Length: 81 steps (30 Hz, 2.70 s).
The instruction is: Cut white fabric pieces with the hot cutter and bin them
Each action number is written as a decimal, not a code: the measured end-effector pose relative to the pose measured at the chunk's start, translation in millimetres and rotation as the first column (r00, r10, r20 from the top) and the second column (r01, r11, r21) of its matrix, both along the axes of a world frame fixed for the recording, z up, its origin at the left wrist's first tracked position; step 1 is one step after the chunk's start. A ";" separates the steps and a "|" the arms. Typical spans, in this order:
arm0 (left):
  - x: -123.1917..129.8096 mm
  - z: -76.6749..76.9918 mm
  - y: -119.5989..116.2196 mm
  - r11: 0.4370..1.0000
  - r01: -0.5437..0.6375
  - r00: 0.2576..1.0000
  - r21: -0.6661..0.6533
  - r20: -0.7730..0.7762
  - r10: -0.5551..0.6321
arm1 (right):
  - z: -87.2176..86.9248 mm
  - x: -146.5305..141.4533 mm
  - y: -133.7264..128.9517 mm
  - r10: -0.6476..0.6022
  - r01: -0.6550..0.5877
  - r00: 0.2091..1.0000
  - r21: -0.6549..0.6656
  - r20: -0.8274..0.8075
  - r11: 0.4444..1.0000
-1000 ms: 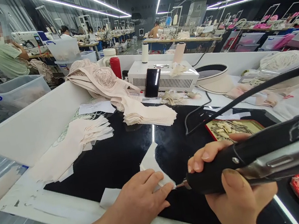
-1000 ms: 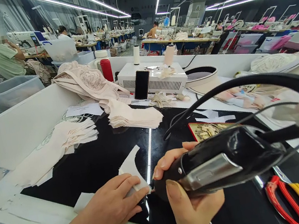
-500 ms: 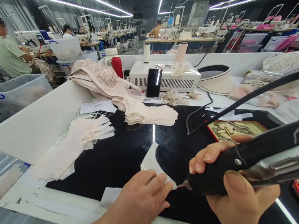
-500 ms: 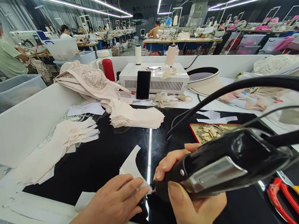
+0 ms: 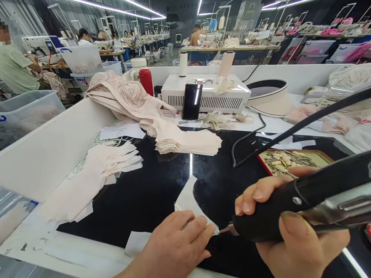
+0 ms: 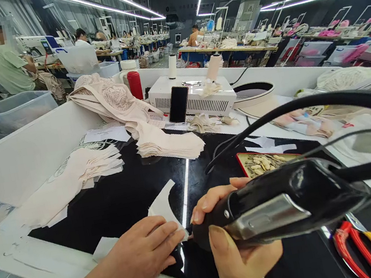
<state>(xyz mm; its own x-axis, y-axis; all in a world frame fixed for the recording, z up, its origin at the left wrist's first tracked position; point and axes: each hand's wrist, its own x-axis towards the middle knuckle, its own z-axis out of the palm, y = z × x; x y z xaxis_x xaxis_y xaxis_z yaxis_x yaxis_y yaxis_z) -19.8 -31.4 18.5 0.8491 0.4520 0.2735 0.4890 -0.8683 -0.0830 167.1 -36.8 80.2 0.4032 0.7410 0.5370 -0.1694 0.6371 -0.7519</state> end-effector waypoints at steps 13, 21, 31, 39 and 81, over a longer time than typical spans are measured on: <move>2.9 -1.0 -0.6 0.999 -0.021 0.998 -0.034 0.055 0.023 | 1.7 -2.3 0.1 0.005 -0.005 1.000 0.002 -0.017 1.000; 2.0 -1.9 -1.1 0.999 -0.041 0.992 -0.015 0.120 0.042 | 9.4 -4.5 9.0 -0.046 0.046 0.998 -0.004 -0.053 0.999; 2.9 2.5 0.5 0.995 -0.058 0.980 -0.075 0.187 0.071 | 6.9 -10.6 27.9 -0.067 0.066 0.997 -0.009 -0.025 0.998; 1.7 -1.4 -0.5 0.992 -0.078 0.974 -0.101 0.204 0.098 | 4.5 -13.1 31.1 -0.051 0.051 0.998 -0.014 -0.029 0.999; -9.8 1.9 2.0 0.999 -0.049 0.984 0.008 0.174 0.047 | -0.7 -13.8 20.3 0.042 -0.042 0.999 -0.007 0.024 0.999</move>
